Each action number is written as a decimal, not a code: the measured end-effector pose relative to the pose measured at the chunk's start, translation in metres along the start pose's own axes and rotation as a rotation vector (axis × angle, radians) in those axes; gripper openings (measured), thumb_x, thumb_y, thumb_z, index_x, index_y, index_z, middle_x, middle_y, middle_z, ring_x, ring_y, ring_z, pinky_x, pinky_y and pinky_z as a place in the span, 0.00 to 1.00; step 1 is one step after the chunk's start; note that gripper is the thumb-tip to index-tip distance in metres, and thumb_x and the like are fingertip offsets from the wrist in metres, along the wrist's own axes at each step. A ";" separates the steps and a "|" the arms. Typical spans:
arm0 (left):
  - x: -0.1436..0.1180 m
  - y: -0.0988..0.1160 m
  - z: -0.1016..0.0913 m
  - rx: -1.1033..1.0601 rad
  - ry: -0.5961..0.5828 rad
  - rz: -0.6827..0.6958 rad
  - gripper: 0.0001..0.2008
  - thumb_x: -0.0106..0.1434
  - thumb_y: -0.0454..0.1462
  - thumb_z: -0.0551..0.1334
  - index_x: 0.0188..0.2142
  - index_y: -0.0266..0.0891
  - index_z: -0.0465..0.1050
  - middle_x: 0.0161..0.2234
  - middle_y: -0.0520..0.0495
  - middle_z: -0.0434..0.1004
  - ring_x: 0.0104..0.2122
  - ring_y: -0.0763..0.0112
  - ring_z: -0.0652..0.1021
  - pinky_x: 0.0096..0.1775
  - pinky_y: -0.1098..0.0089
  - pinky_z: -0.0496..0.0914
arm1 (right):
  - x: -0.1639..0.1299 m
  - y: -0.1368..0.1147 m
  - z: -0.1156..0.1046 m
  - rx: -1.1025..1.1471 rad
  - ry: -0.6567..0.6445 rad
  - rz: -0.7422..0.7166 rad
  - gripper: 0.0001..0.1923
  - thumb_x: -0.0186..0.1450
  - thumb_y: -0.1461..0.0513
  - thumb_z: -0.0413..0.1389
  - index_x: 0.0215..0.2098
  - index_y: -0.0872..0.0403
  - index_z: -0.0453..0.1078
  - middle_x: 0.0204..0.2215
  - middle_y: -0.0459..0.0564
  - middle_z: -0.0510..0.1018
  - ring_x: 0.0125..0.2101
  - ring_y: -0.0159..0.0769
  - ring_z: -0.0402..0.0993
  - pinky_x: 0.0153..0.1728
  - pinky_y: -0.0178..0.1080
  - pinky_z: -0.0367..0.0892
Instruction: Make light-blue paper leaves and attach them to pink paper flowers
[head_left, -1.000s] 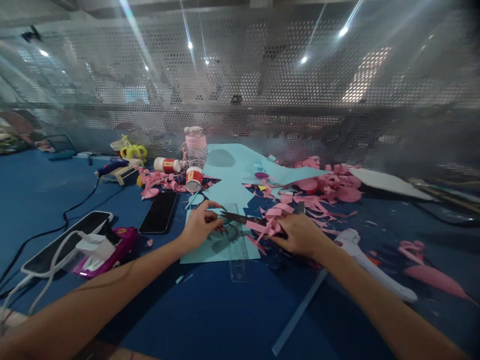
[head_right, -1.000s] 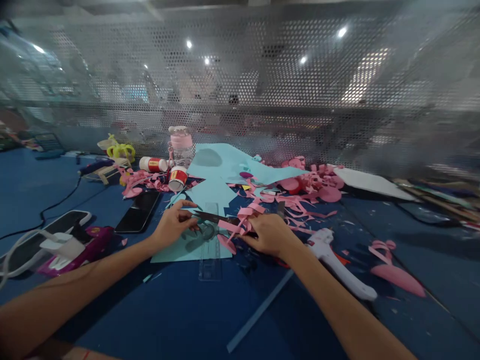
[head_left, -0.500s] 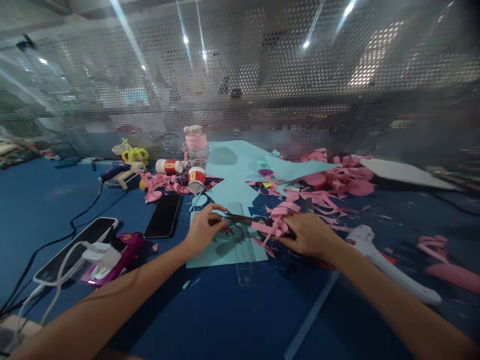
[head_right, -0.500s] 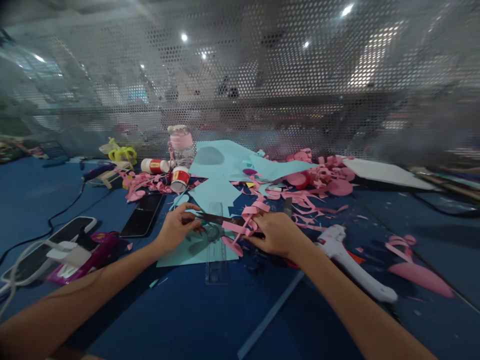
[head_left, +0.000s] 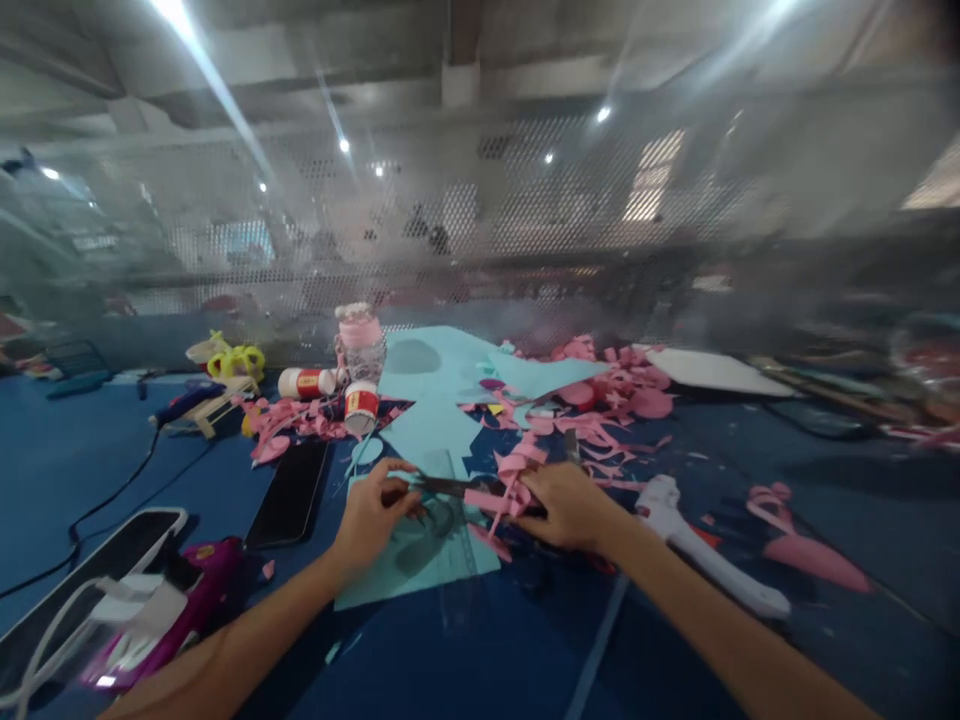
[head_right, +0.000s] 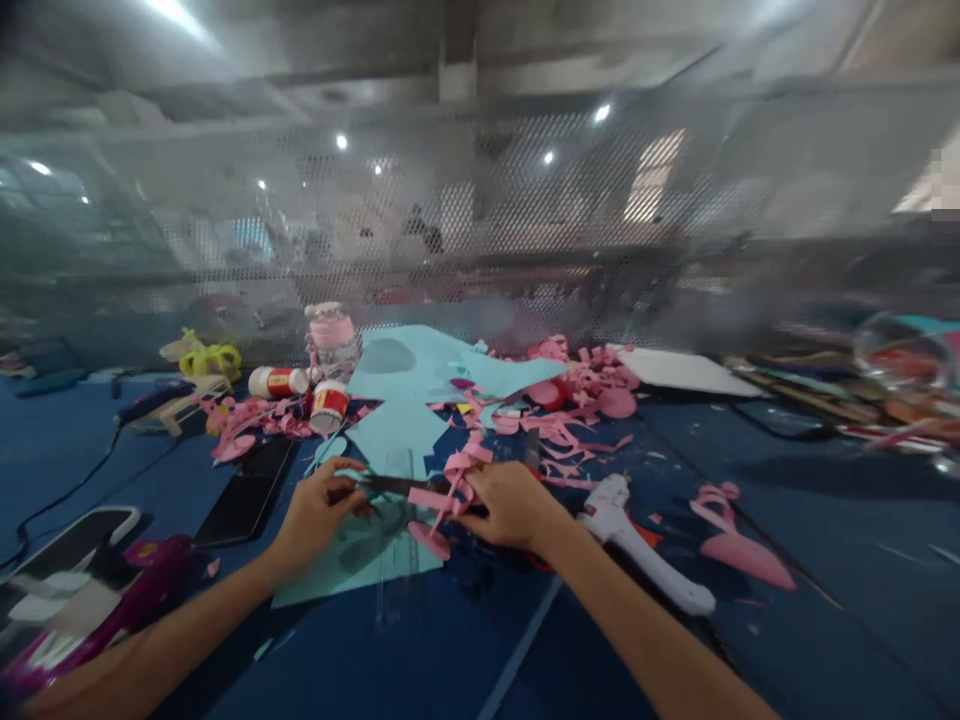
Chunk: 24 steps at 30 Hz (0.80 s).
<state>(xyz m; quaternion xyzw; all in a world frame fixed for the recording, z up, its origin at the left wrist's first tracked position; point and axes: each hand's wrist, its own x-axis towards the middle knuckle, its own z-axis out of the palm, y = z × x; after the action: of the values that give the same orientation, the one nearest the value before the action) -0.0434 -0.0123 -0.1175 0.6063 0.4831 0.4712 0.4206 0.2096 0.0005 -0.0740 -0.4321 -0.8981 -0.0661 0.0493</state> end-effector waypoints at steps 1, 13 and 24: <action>0.000 0.000 0.001 0.007 -0.001 0.006 0.12 0.53 0.36 0.60 0.38 0.39 0.62 0.19 0.53 0.73 0.22 0.70 0.76 0.28 0.70 0.70 | -0.001 -0.001 -0.002 -0.006 0.000 0.003 0.13 0.57 0.54 0.51 0.29 0.56 0.68 0.25 0.53 0.76 0.28 0.42 0.72 0.25 0.37 0.55; 0.001 0.000 0.004 -0.005 0.008 0.058 0.11 0.52 0.36 0.60 0.36 0.38 0.62 0.19 0.51 0.74 0.21 0.68 0.76 0.28 0.68 0.69 | -0.004 -0.002 0.001 -0.008 0.052 -0.018 0.10 0.57 0.57 0.51 0.29 0.57 0.68 0.25 0.53 0.76 0.28 0.40 0.71 0.28 0.37 0.56; 0.001 -0.002 -0.001 -0.038 -0.029 0.038 0.13 0.52 0.37 0.61 0.37 0.38 0.62 0.20 0.54 0.73 0.23 0.70 0.77 0.27 0.71 0.70 | -0.005 -0.003 0.003 0.008 0.046 -0.047 0.10 0.57 0.59 0.50 0.29 0.57 0.68 0.24 0.53 0.76 0.28 0.40 0.71 0.27 0.36 0.56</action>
<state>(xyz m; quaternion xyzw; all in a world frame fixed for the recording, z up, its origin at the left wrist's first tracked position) -0.0446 -0.0113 -0.1196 0.6139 0.4563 0.4796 0.4301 0.2105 -0.0050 -0.0780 -0.4090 -0.9068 -0.0738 0.0700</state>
